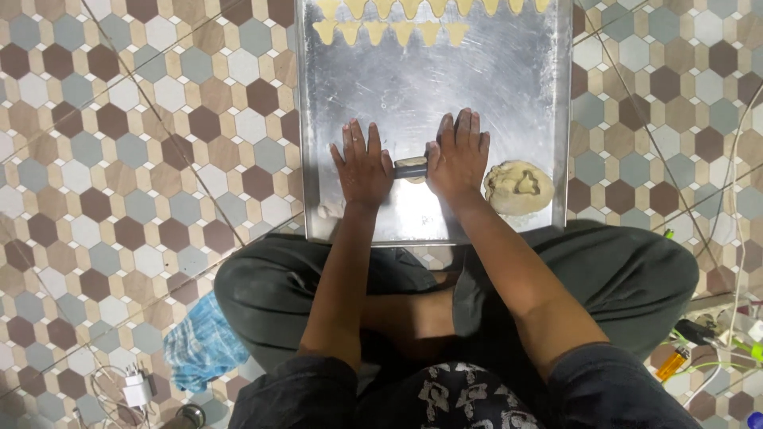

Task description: Rolling out dough and cutting it into shapes using a mold on a baking tray

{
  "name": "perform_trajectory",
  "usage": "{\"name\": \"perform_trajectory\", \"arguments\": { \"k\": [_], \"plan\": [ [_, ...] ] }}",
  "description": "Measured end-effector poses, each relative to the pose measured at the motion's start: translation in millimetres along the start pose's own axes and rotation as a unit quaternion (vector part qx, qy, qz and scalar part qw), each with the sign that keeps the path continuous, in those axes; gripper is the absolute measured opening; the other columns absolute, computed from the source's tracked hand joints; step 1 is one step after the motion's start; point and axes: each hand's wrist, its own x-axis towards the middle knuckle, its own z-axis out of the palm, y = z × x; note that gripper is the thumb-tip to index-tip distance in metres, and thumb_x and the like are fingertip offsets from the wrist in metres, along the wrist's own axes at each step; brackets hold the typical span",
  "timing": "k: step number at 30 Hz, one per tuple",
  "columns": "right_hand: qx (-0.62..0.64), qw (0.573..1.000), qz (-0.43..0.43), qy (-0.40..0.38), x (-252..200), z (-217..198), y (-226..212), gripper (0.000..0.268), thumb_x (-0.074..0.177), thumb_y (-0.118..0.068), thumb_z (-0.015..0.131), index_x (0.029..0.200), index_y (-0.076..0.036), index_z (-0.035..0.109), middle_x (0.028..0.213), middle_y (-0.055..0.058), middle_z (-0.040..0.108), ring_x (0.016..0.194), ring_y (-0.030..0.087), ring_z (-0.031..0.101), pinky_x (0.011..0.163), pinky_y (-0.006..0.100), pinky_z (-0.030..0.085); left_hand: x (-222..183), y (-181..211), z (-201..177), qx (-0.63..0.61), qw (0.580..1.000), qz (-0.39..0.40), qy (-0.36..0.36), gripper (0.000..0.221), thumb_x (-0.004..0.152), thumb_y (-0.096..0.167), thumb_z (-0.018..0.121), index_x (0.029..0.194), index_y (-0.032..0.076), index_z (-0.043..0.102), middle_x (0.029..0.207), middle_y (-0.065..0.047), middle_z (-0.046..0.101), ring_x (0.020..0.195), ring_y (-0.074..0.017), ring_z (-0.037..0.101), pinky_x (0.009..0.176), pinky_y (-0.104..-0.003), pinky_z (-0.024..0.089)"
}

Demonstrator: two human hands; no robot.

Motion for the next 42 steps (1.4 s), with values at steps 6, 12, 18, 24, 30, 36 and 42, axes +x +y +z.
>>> {"name": "perform_trajectory", "arguments": {
  "k": [6,12,18,24,30,36,42],
  "plan": [
    [-0.003,0.999,-0.019,0.048,-36,0,-1,0.061,0.108,-0.040,0.035,0.154,0.000,0.040,0.160,0.031,0.035,0.153,0.043,0.024,0.117,0.060,0.021,-25,0,4,0.046,0.999,0.022,0.011,0.059,0.105,0.040,0.043,0.158,0.014,0.039,0.164,-0.024,0.032,0.156,-0.0377,0.026,0.119,-0.069,0.019],
    [0.010,0.999,0.007,-0.035,-54,-25,-8,0.063,0.110,-0.041,0.030,0.157,0.001,0.036,0.166,0.028,0.027,0.157,0.040,0.016,0.122,0.058,0.014,-39,2,6,0.068,0.997,0.011,0.022,0.057,0.106,0.041,0.044,0.157,0.015,0.042,0.162,-0.025,0.036,0.154,-0.0387,0.030,0.118,-0.069,0.022],
    [0.001,0.997,0.018,-0.080,-55,-18,-3,0.065,0.111,-0.044,0.026,0.159,-0.001,0.031,0.168,0.027,0.023,0.158,0.039,0.014,0.123,0.059,0.011,-42,3,3,0.070,0.998,0.000,-0.005,0.057,0.107,0.042,0.043,0.159,0.017,0.040,0.163,-0.024,0.035,0.155,-0.0378,0.028,0.118,-0.068,0.023],
    [-0.016,0.998,-0.031,0.055,-35,10,7,0.062,0.108,-0.042,0.037,0.157,-0.005,0.042,0.157,0.028,0.043,0.151,0.044,0.031,0.116,0.059,0.024,-26,8,-1,0.032,0.999,-0.029,-0.011,0.056,0.108,0.038,0.039,0.160,0.015,0.037,0.165,-0.023,0.031,0.157,-0.0368,0.024,0.120,-0.066,0.021],
    [-0.029,0.988,-0.066,0.140,-2,21,11,0.062,0.105,-0.043,0.044,0.154,-0.006,0.046,0.153,0.028,0.046,0.146,0.044,0.037,0.111,0.057,0.030,-2,4,1,0.019,0.999,-0.032,0.000,0.057,0.110,0.037,0.037,0.162,0.014,0.032,0.168,-0.023,0.025,0.157,-0.0377,0.022,0.121,-0.065,0.023],
    [-0.017,1.000,-0.022,0.012,13,-13,-5,0.065,0.108,-0.045,0.032,0.161,-0.008,0.032,0.162,0.028,0.032,0.153,0.045,0.023,0.117,0.058,0.026,16,5,-4,0.000,0.998,-0.043,-0.039,0.060,0.110,0.040,0.031,0.164,0.015,0.026,0.170,-0.021,0.017,0.159,-0.0370,0.014,0.124,-0.063,0.020],
    [-0.006,0.998,0.008,-0.056,33,-20,-6,0.067,0.110,-0.047,0.032,0.164,-0.009,0.023,0.167,0.026,0.021,0.156,0.043,0.013,0.121,0.057,0.025,37,4,-9,-0.007,0.997,-0.044,-0.061,0.062,0.110,0.043,0.028,0.166,0.016,0.021,0.171,-0.021,0.012,0.160,-0.0369,0.010,0.125,-0.063,0.018]
  ]
}}
